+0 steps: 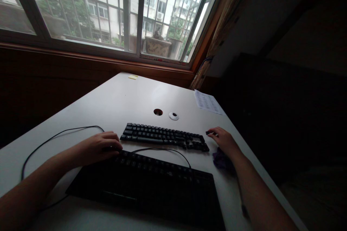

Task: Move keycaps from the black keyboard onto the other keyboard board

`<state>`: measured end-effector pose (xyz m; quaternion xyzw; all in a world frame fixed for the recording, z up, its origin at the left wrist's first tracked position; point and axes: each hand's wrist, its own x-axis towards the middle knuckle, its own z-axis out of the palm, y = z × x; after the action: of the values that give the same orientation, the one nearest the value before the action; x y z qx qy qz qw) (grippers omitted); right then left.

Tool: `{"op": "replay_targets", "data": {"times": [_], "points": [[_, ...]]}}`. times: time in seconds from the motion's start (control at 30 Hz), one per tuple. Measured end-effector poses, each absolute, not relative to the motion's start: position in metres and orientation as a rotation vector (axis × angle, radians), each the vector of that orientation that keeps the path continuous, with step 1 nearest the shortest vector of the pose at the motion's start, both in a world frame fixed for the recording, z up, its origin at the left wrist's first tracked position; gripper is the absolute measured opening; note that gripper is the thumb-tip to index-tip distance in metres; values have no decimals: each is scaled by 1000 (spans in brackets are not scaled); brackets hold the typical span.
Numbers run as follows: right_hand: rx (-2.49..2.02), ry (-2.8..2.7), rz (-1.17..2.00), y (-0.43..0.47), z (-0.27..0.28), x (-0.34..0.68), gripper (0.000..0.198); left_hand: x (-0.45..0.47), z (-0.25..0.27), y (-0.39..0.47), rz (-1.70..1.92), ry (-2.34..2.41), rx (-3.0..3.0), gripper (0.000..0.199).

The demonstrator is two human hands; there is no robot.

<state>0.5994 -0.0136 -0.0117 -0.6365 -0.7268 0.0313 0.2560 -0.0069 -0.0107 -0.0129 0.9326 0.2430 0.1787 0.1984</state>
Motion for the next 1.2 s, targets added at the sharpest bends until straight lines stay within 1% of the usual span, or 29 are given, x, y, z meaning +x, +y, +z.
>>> {"op": "replay_targets", "data": {"times": [0.23, 0.43, 0.57, 0.73, 0.9, 1.07, 1.2], "points": [[-1674, -1802, 152, -62, 2, 575, 34, -8, -14, -9, 520, 683, 2582, 18], [-1526, -1256, 673, -111, 2, 543, 43, -7, -14, -8, 576, 653, 2581, 17], [-1273, -928, 913, -132, -1, 524, 41, -8, -15, -6, 581, 640, 2592, 18], [-1039, -858, 1055, -148, 1, 502, 32, -8, -15, -7, 544, 664, 2590, 17], [-1112, -866, 1006, -162, -6, 503, 34, -7, -14, -8, 546, 676, 2577, 17], [-1444, -890, 768, -183, -22, 521, 42, -7, -15, -7, 540, 667, 2593, 18], [-1713, -1077, 646, -199, -26, 521, 41, -8, -15, -6, 548, 668, 2602, 17]]}}
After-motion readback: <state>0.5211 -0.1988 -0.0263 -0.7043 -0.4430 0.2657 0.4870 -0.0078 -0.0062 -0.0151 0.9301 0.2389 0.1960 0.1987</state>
